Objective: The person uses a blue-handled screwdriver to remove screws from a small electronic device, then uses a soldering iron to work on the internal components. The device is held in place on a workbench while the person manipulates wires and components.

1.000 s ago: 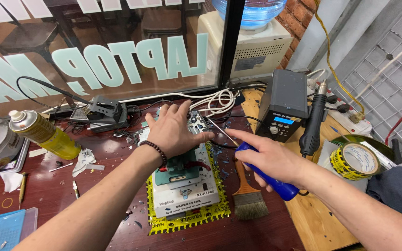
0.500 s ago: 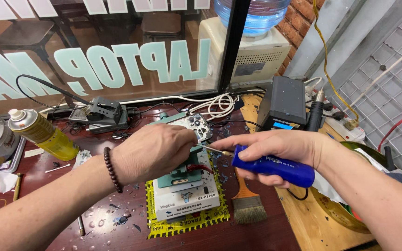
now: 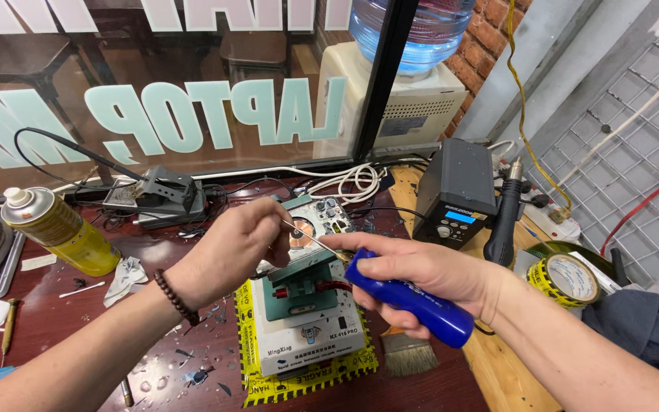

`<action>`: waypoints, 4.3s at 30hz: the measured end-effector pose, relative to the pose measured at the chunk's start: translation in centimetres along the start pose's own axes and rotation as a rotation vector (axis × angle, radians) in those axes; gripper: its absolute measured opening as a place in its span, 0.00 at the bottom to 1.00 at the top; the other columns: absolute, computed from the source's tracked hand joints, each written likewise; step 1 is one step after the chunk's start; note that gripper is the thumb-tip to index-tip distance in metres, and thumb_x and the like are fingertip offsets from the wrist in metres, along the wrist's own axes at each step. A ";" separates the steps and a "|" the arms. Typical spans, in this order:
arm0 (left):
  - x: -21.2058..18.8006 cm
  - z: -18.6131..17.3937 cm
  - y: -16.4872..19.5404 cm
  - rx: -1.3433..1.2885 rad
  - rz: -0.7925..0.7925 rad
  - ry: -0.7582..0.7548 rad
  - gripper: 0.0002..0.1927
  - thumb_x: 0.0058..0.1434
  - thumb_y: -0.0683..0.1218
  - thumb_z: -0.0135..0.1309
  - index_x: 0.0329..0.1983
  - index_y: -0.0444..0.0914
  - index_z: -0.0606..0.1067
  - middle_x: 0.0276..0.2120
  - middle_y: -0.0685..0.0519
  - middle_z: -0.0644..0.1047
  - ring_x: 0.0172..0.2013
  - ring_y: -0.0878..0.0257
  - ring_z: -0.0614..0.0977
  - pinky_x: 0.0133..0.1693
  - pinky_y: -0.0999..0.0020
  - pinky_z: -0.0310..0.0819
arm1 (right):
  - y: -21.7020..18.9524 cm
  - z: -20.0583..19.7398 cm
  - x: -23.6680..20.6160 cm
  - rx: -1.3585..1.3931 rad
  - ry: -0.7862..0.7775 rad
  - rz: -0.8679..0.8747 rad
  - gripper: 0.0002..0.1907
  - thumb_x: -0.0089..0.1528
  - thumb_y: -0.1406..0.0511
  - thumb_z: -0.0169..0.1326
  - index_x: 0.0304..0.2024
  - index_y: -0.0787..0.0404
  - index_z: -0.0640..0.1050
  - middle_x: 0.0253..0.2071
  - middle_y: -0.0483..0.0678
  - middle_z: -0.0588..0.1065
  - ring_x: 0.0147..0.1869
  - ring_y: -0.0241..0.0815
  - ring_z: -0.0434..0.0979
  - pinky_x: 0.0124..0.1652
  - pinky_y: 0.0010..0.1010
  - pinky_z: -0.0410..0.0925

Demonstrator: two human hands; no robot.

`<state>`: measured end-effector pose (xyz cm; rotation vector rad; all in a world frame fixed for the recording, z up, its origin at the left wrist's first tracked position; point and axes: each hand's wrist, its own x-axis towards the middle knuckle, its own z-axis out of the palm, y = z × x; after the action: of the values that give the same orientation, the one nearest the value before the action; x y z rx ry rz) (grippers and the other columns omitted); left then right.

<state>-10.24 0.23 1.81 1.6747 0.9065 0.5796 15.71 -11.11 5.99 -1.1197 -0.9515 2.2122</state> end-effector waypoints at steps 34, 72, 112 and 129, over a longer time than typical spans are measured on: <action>-3.2 -5.0 -6.7 -1.314 -0.287 0.725 0.04 0.64 0.40 0.42 0.33 0.36 0.67 0.19 0.57 0.60 0.18 0.66 0.57 0.27 0.68 0.60 | 3.7 15.1 12.7 -0.223 0.250 -0.178 0.30 0.64 0.55 0.47 0.70 0.48 0.65 0.40 0.46 0.74 0.20 0.34 0.72 0.17 0.27 0.68; -0.5 -7.0 -7.7 -1.117 -0.350 0.809 0.04 0.64 0.41 0.44 0.33 0.39 0.70 0.21 0.58 0.63 0.17 0.67 0.57 0.22 0.68 0.59 | 3.6 16.2 12.9 -0.555 0.372 -0.232 0.29 0.65 0.57 0.46 0.70 0.49 0.63 0.27 0.47 0.73 0.18 0.36 0.74 0.16 0.30 0.70; 3.7 0.5 -3.5 0.366 0.124 0.385 0.28 0.64 0.62 0.55 0.50 0.34 0.82 0.45 0.45 0.83 0.44 0.55 0.84 0.48 0.59 0.78 | 2.2 6.7 5.3 -0.529 0.870 -0.218 0.39 0.59 0.61 0.53 0.73 0.40 0.61 0.22 0.47 0.72 0.17 0.35 0.70 0.18 0.32 0.69; -6.6 -7.4 -8.5 -1.193 -0.621 0.388 0.12 0.69 0.46 0.39 0.43 0.32 0.69 0.37 0.42 0.79 0.39 0.51 0.82 0.45 0.52 0.80 | 0.5 9.9 13.0 -0.880 0.722 -0.624 0.20 0.60 0.61 0.59 0.53 0.62 0.79 0.42 0.46 0.81 0.40 0.34 0.83 0.38 0.27 0.75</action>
<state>-22.08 0.18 -3.72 0.1893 0.9783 0.7859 0.32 -6.30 3.39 -1.5228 -1.6537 0.7531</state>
